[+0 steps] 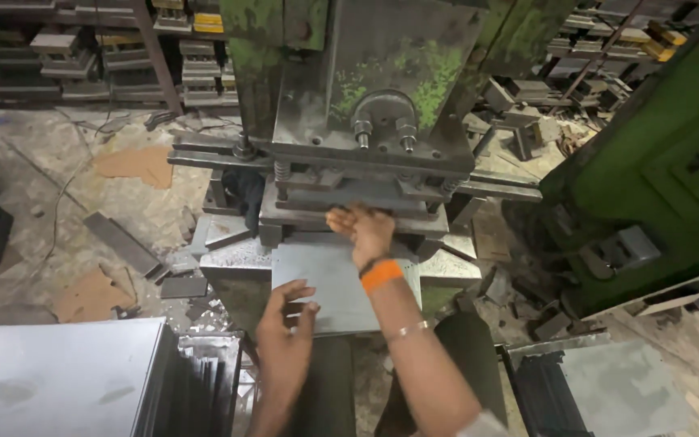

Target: Placing metal sheets into a stamping press and stacking the processed pieces.

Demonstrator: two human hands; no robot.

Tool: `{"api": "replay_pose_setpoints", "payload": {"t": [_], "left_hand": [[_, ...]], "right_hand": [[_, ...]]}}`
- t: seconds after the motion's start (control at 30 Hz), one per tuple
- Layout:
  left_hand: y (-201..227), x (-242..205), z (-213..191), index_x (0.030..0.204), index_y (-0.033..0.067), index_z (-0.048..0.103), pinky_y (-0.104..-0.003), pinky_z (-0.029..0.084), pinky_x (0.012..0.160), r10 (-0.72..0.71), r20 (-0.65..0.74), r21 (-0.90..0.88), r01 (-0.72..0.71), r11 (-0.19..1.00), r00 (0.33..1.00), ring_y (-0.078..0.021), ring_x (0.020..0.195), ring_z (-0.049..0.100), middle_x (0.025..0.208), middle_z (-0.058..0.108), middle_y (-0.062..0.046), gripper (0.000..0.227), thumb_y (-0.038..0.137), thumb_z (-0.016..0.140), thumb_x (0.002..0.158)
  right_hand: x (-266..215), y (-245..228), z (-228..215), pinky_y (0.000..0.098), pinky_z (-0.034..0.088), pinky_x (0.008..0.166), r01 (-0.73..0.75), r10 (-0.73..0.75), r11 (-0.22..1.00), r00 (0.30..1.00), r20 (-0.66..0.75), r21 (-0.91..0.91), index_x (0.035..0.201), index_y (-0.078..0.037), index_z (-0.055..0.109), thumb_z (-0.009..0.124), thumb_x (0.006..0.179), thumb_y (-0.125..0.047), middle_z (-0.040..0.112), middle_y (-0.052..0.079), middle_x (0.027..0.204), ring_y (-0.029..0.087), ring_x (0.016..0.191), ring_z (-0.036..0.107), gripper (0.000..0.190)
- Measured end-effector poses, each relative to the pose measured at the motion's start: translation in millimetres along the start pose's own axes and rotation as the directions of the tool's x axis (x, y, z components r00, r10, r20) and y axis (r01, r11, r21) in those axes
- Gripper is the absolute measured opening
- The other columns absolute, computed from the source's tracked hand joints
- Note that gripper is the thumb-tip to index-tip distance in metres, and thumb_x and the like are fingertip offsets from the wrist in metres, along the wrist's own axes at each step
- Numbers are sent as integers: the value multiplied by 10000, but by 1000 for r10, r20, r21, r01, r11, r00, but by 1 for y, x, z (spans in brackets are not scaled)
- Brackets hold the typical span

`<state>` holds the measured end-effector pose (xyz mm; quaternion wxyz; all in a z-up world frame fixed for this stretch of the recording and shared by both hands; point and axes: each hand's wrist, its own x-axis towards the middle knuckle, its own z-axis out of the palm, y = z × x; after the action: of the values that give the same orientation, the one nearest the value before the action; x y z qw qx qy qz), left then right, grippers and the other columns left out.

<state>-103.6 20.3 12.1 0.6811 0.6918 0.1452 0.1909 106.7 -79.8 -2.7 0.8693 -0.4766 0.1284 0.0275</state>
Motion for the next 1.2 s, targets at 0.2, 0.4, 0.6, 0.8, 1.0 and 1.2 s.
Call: {"api": "replay_pose_setpoints", "payload": {"t": [0.2, 0.4, 0.6, 0.8, 1.0, 1.2], "left_hand": [[5, 23, 26, 1206, 74, 641, -286, 564, 730, -22, 34, -28, 23, 999, 999, -152, 844, 714, 1090, 757, -59, 334, -14, 632, 884], [2, 28, 44, 1162, 70, 656, -287, 555, 712, -11, 86, -47, 15, 999, 996, -149, 804, 712, 1046, 757, -46, 298, -20, 630, 879], [3, 17, 43, 1154, 70, 670, -283, 570, 727, -101, 105, -42, 106, 994, 989, -147, 834, 720, 1045, 751, -40, 268, -4, 620, 901], [-9, 14, 47, 1132, 42, 675, -276, 568, 717, -42, 86, -73, 48, 996, 995, -145, 786, 715, 1008, 743, -49, 253, -5, 632, 887], [-14, 18, 53, 1102, 39, 686, -282, 562, 693, -41, 70, -86, 47, 995, 997, -149, 766, 707, 984, 743, -53, 211, 22, 642, 896], [-17, 38, 62, 1073, 78, 704, -316, 572, 680, -41, 16, -45, 41, 998, 999, -192, 764, 731, 955, 765, -80, 184, 19, 646, 908]], "right_hand": [[35, 6, 18, 309, 453, 348, 9, 0, 998, 987, -159, 57, 828, 68, 610, 482, 951, 46, 665, 191, 655, 246, 446, 602, 179], [35, 6, 15, 284, 355, 332, 32, -24, 999, 980, -200, 40, 925, -10, 624, 463, 935, 31, 640, 142, 628, 199, 422, 546, 167], [-11, -16, 17, 275, 387, 318, 25, -55, 987, 979, -195, -157, 929, 4, 686, 654, 999, -140, 672, 124, 614, 180, 374, 550, 163], [-28, -12, 19, 292, 403, 300, 133, -187, 956, 963, -193, -261, 878, 80, 651, 683, 982, -199, 669, 156, 587, 208, 327, 544, 299], [-25, -8, 16, 295, 416, 311, 152, -215, 946, 956, -201, -286, 879, 69, 635, 691, 974, -190, 667, 142, 577, 208, 337, 555, 281], [-15, 2, 11, 307, 459, 297, 232, -317, 893, 933, -173, -384, 822, 61, 659, 689, 946, -180, 688, 176, 579, 240, 353, 612, 272]]}}
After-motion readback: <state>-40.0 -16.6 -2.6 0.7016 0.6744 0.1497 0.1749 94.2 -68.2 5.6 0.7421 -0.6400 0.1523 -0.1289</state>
